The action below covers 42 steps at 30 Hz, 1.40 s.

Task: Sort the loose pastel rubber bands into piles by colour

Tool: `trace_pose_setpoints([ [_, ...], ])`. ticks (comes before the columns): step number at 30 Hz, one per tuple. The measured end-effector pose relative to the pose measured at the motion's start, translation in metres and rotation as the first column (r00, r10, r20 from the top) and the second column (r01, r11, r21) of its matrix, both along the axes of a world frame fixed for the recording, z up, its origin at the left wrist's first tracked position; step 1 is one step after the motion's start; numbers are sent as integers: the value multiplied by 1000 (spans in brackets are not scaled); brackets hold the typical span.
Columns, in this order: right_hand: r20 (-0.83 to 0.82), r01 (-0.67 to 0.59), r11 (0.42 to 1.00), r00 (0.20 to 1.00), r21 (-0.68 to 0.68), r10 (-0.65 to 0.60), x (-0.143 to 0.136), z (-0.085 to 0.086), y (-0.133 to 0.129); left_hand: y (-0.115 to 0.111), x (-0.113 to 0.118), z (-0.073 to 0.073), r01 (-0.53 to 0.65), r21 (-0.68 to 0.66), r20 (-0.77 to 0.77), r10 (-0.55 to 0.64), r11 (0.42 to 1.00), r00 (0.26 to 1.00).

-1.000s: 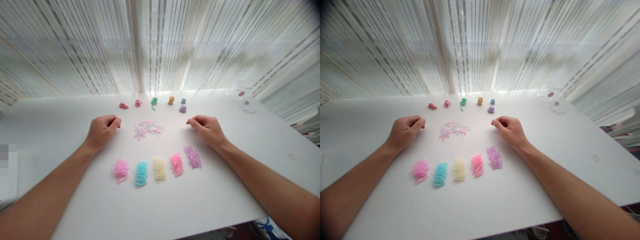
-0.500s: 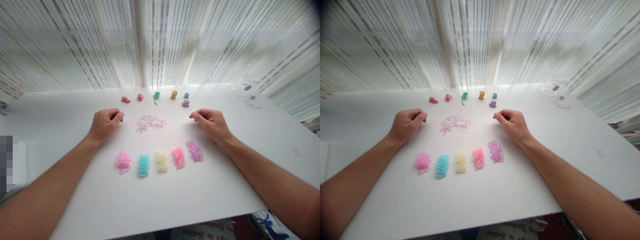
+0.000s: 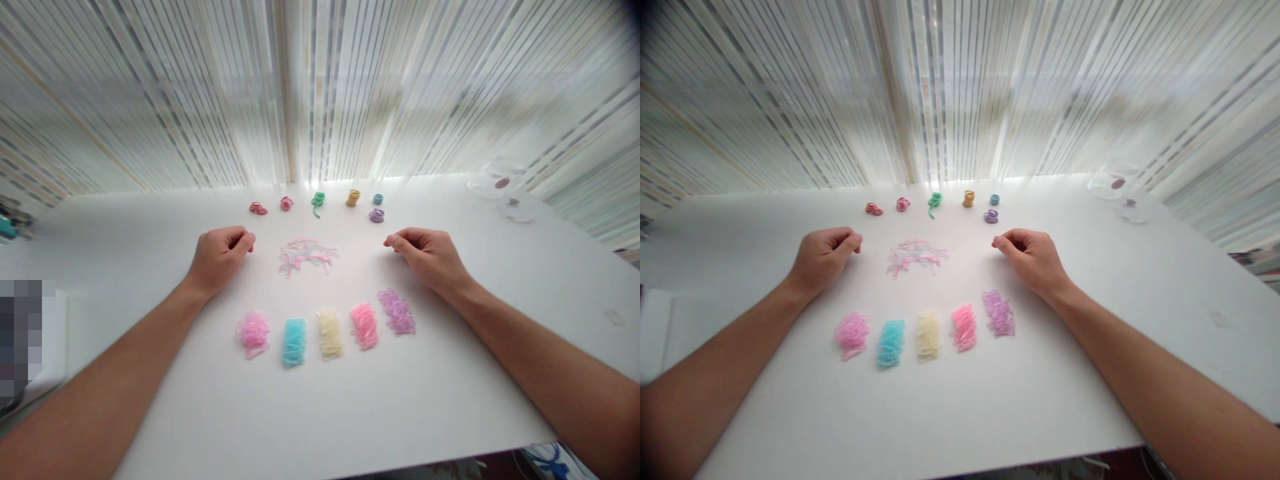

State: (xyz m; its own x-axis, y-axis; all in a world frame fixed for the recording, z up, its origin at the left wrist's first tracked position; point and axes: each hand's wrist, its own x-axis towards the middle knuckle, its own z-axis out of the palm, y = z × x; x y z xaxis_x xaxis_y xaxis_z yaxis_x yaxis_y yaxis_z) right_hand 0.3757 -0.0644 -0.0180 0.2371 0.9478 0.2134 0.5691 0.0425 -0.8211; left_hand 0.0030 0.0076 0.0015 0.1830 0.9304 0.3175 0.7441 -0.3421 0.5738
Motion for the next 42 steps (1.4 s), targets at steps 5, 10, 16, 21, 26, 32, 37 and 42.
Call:
trace_pose_setpoints([
  [5, 2, -6, 1000, 1000, -2, 6, 1, -3, 1, 2, -3, -3, 2, -1, 14, -2, 1000, 1000],
  [10, 14, -5, 1000, 1000, -13, 5, 1, -3, 2, 3, -5, -7, -10, -15, 31, 10, 1000, 999],
  [16, 18, -9, 1000, 1000, -24, 10, 0, -2, 1, 4, -6, -8, -2, -10, 35, 3, 1000, 999],
  [21, 36, -13, 999, 999, -31, 14, 1, -2, 1, 4, -6, -10, 15, 6, 32, -15, 1000, 999],
  [26, 36, -15, 999, 999, -31, 16, 2, -3, 1, 4, -5, -10, 16, 4, 30, -16, 1000, 999],
  [32, 37, -19, 999, 999, -41, 20, 2, -4, 1, 5, -5, -10, 12, 1, 27, -12, 1000, 1000],
  [37, 30, -15, 999, 999, -47, 16, 3, -6, 2, 4, -5, -11, 21, 3, 30, -21, 1000, 999],
  [42, 35, -10, 998, 999, -66, 13, 3, -6, 1, 4, -4, -10, 20, -12, 40, -19, 1000, 999],
])
